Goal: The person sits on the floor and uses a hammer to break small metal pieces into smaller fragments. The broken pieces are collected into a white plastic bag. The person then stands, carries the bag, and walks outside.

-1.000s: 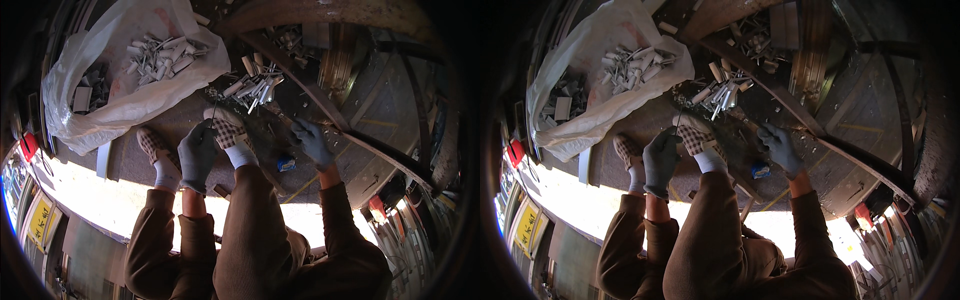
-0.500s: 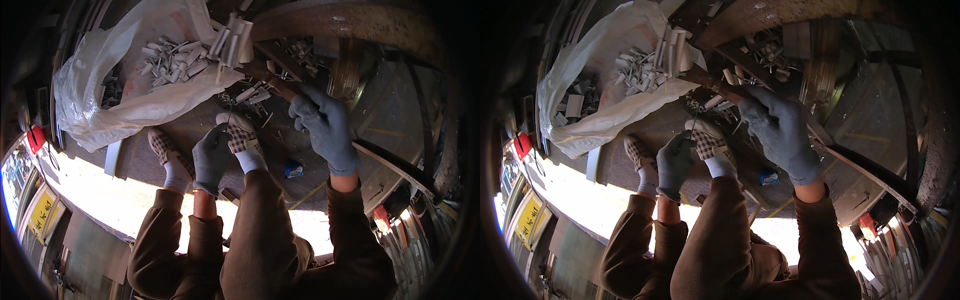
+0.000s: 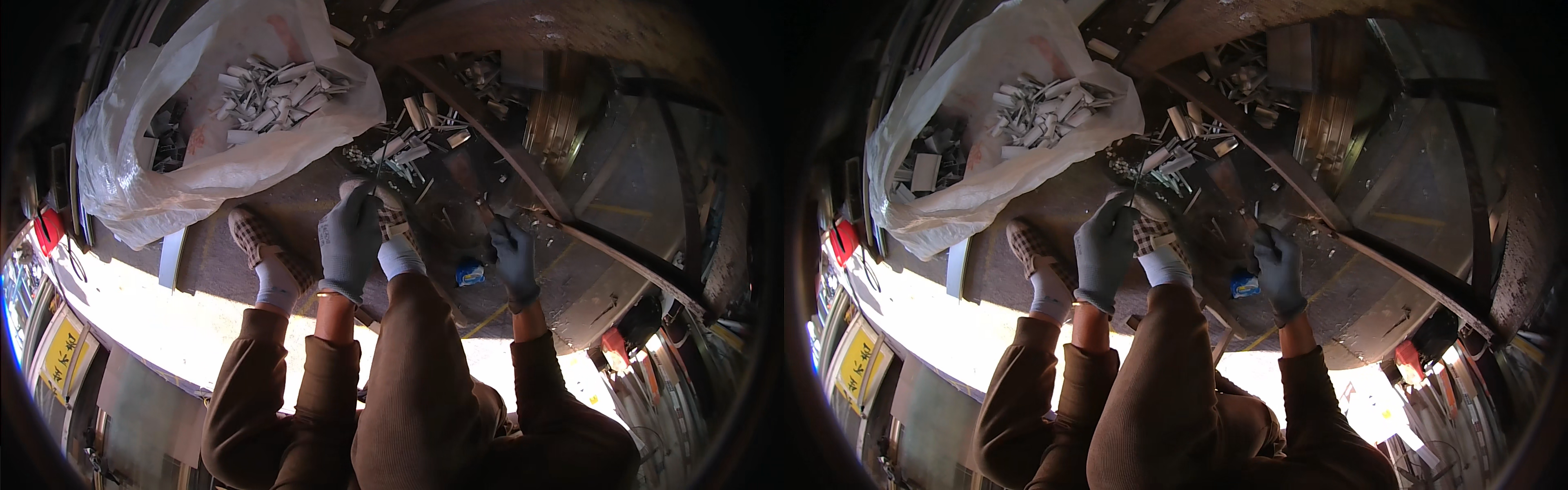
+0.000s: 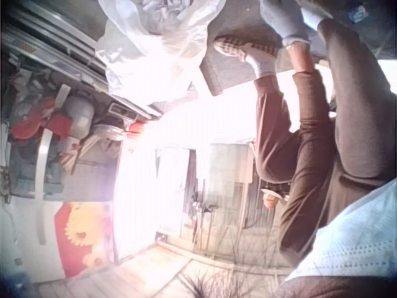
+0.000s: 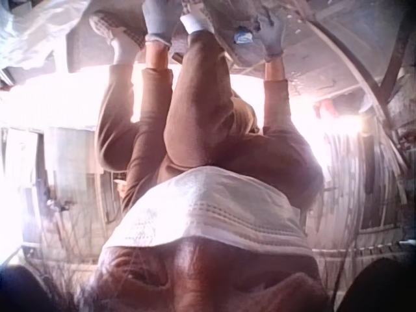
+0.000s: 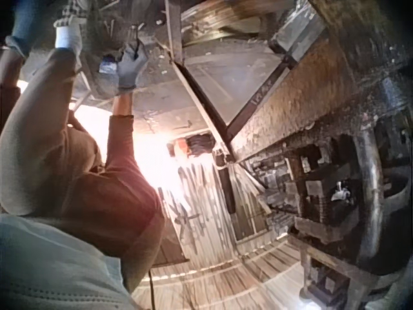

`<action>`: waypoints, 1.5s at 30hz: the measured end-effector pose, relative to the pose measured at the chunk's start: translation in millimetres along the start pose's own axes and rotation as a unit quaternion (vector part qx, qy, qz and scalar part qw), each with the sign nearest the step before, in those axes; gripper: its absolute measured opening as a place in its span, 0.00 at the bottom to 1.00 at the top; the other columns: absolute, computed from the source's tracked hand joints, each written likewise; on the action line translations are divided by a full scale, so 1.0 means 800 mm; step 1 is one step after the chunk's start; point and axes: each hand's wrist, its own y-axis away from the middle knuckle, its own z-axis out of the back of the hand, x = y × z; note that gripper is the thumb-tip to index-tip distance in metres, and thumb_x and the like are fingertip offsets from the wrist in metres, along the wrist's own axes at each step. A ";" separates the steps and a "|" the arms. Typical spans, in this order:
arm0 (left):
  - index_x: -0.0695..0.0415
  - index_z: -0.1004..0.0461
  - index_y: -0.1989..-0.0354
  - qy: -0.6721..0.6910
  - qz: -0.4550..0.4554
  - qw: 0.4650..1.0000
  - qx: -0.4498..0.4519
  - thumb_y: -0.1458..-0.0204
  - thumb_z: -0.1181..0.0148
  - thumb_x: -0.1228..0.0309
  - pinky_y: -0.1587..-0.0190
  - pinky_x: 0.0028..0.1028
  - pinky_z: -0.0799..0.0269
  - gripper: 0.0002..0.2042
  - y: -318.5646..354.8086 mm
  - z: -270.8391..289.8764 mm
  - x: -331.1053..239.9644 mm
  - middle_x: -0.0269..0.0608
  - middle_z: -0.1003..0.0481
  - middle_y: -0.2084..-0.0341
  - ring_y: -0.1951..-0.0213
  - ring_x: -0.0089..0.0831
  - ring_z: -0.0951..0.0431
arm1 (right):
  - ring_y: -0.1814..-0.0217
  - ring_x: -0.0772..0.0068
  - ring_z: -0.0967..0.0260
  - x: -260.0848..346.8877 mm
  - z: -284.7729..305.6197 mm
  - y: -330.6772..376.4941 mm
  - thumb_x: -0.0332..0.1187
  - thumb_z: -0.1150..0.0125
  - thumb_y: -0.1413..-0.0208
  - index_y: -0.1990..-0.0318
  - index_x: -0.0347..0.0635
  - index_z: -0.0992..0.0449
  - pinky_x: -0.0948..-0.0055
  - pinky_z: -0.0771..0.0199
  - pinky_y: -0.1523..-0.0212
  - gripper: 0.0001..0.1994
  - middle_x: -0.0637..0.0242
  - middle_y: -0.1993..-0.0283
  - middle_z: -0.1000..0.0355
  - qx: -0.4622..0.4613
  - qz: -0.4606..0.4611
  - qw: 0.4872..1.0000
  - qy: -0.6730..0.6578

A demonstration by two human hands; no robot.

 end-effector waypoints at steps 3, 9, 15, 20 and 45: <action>0.56 0.20 0.49 -0.041 -0.009 0.999 -0.020 0.40 0.46 0.72 0.60 0.35 0.22 0.14 -0.013 -0.009 -0.015 0.51 0.18 0.66 0.64 0.42 0.15 | 0.79 0.85 0.43 -0.019 0.029 -0.006 0.35 0.47 0.29 0.58 0.39 0.23 0.79 0.42 0.76 0.10 0.77 0.76 0.36 -0.070 -0.097 0.993 -0.008; 0.50 0.22 0.46 -0.094 0.019 0.995 0.022 0.38 0.47 0.67 0.58 0.47 0.24 0.14 -0.017 -0.026 -0.025 0.53 0.19 0.60 0.58 0.52 0.19 | 0.78 0.83 0.38 -0.032 0.050 -0.061 0.36 0.42 0.31 0.58 0.40 0.22 0.78 0.40 0.76 0.09 0.74 0.77 0.33 -0.022 -0.078 0.995 -0.050; 0.49 0.22 0.46 -0.108 0.006 0.994 0.033 0.38 0.48 0.68 0.57 0.48 0.23 0.14 -0.012 -0.029 -0.032 0.53 0.19 0.60 0.59 0.54 0.18 | 0.73 0.82 0.32 -0.023 0.019 -0.115 0.33 0.40 0.32 0.46 0.40 0.23 0.78 0.38 0.75 0.12 0.72 0.72 0.29 0.006 -0.077 0.996 -0.046; 0.50 0.22 0.47 -0.112 0.008 0.992 0.056 0.39 0.48 0.67 0.57 0.48 0.23 0.14 -0.015 -0.025 -0.041 0.53 0.19 0.59 0.59 0.55 0.19 | 0.74 0.80 0.31 -0.025 0.008 -0.144 0.32 0.40 0.33 0.45 0.38 0.23 0.77 0.35 0.75 0.13 0.69 0.71 0.26 0.054 -0.043 0.997 -0.034; 0.54 0.21 0.48 -0.054 0.022 0.998 -0.015 0.40 0.45 0.72 0.60 0.39 0.24 0.14 0.002 -0.005 -0.021 0.53 0.19 0.64 0.62 0.48 0.17 | 0.74 0.83 0.34 -0.043 0.021 -0.106 0.36 0.41 0.32 0.40 0.45 0.23 0.77 0.38 0.74 0.16 0.71 0.71 0.27 0.033 -0.098 0.990 -0.091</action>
